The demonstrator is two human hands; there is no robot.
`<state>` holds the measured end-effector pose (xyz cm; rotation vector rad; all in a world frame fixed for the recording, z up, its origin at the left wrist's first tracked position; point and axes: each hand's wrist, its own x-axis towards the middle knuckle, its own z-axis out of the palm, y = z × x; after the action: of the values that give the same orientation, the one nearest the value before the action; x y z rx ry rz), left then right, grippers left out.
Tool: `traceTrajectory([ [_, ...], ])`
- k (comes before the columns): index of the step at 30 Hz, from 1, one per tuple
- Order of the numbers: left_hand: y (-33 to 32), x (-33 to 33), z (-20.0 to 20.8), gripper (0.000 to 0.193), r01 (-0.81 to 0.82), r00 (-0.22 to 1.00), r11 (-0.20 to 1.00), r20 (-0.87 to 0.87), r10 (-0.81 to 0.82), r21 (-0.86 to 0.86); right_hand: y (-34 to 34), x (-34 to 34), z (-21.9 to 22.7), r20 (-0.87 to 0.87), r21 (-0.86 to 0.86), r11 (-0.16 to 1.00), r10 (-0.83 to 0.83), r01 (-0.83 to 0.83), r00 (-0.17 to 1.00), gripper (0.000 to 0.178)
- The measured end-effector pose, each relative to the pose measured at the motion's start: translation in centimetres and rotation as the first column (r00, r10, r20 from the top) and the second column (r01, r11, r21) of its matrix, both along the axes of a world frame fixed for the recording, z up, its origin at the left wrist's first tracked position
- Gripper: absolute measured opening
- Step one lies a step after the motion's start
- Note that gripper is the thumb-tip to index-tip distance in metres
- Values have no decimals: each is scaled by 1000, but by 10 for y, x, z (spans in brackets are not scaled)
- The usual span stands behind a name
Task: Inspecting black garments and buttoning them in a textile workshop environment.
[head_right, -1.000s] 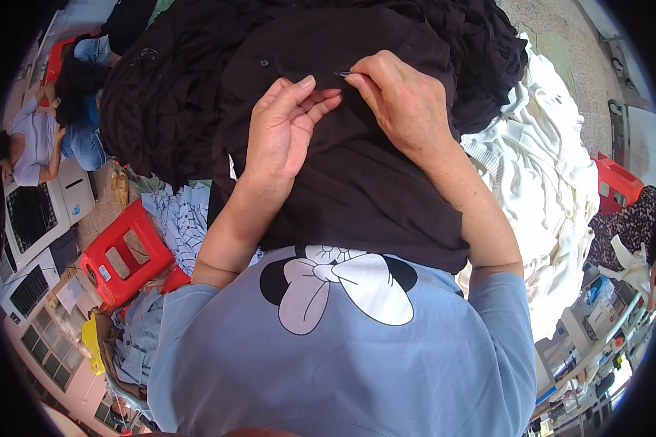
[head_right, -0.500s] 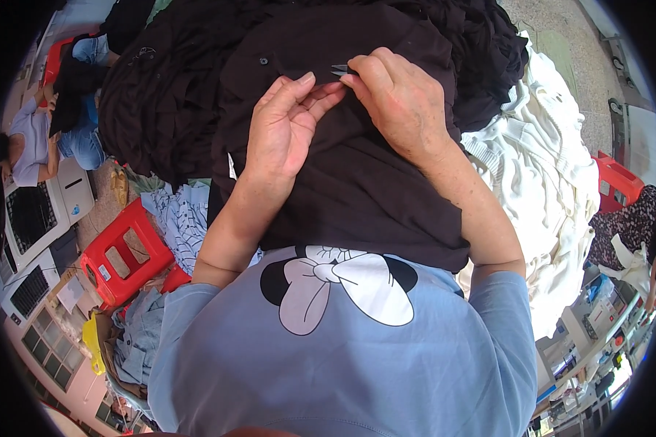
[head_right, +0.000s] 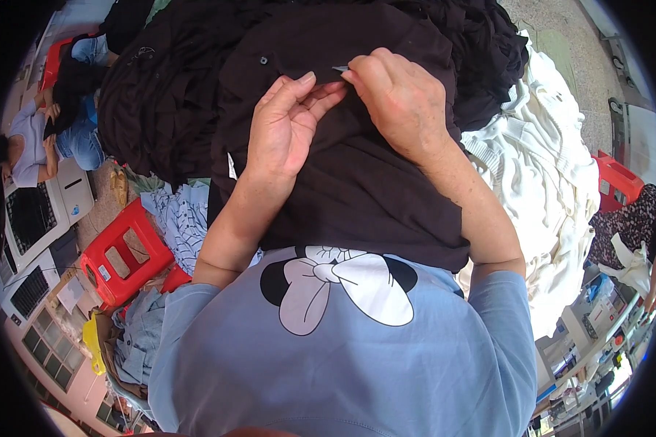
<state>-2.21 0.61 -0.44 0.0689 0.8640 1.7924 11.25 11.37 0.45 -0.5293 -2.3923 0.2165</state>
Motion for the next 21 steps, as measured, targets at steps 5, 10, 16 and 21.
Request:
traceTrajectory([
  [5,2,2,-1,16,3,1000,1000,3,-2,-31,0,0,1,-95,-319,948,-42,9,995,13],
  [10,2,1,-2,16,-4,1000,999,4,4,-35,-3,-1,5,1,-219,976,-6,7,1000,17],
  [16,1,2,1,16,-13,1000,1000,6,13,-17,-6,-3,1,28,-36,998,-53,54,998,19],
  [21,2,3,1,16,-16,1000,1000,4,16,-16,-4,-6,-1,17,79,994,-76,74,997,18],
])
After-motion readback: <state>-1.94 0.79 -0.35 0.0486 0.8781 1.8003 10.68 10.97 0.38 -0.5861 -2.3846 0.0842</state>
